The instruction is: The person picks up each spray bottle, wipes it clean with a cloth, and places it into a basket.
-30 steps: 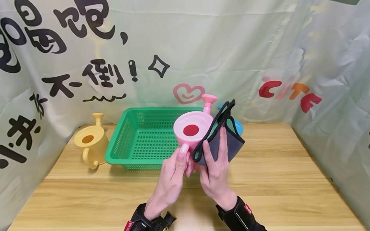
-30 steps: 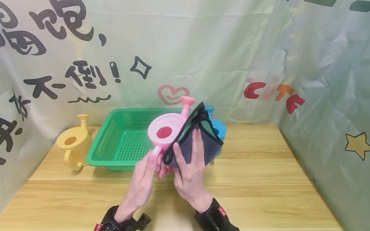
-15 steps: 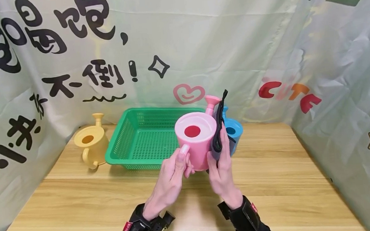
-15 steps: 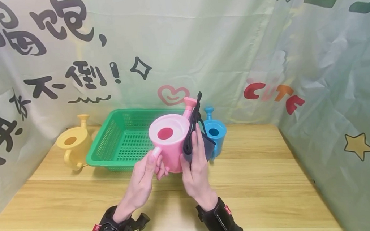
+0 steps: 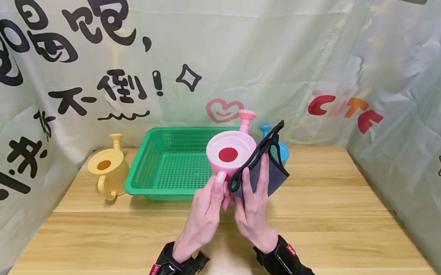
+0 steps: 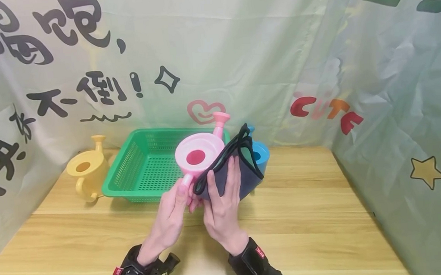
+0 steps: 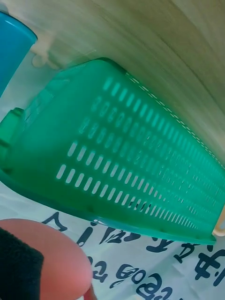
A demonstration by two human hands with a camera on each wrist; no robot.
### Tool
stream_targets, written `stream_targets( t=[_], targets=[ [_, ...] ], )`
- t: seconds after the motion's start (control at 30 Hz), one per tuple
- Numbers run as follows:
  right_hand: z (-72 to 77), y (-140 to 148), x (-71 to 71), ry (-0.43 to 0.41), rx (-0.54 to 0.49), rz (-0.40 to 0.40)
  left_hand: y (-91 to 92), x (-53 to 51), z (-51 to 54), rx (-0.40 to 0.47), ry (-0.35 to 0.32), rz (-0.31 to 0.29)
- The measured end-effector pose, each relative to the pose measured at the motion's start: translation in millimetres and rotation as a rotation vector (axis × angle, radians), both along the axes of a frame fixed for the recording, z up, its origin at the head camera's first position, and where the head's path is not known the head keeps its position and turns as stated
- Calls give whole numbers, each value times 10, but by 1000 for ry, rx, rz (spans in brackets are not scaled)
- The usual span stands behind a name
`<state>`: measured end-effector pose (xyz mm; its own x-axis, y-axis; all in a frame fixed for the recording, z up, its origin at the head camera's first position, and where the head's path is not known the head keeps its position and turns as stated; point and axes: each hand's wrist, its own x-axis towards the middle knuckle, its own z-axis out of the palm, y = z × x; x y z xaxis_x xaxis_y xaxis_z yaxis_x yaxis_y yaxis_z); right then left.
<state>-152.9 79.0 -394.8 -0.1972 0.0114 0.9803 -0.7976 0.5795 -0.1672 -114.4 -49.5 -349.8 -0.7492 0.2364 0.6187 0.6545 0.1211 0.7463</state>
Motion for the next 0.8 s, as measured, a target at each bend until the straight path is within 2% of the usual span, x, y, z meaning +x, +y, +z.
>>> stream_targets(
  t=[0.13, 0.33, 0.43, 0.5, 0.6, 0.7, 0.8],
  targets=[
    [55, 72, 0, -83, -22, 115, -9, -6, 6, -4, 0, -10],
    [137, 242, 9, -251, -89, 344, -28, 6, 25, 5, -29, -37],
    [147, 286, 25, -319, -131, 405, -30, 10, 32, 9, -45, -46],
    [143, 281, 24, -310, -116, 383, -30, 9, 31, 15, -49, -47],
    [124, 227, 6, -204, -53, 290, -28, 7, 31, 20, -46, -41],
    [90, 150, 3, -104, -9, 165, -24, 8, 33, 23, -40, -32],
    [67, 105, 10, -63, 1, 100, -19, 8, 36, 21, -37, -28]
  ],
)
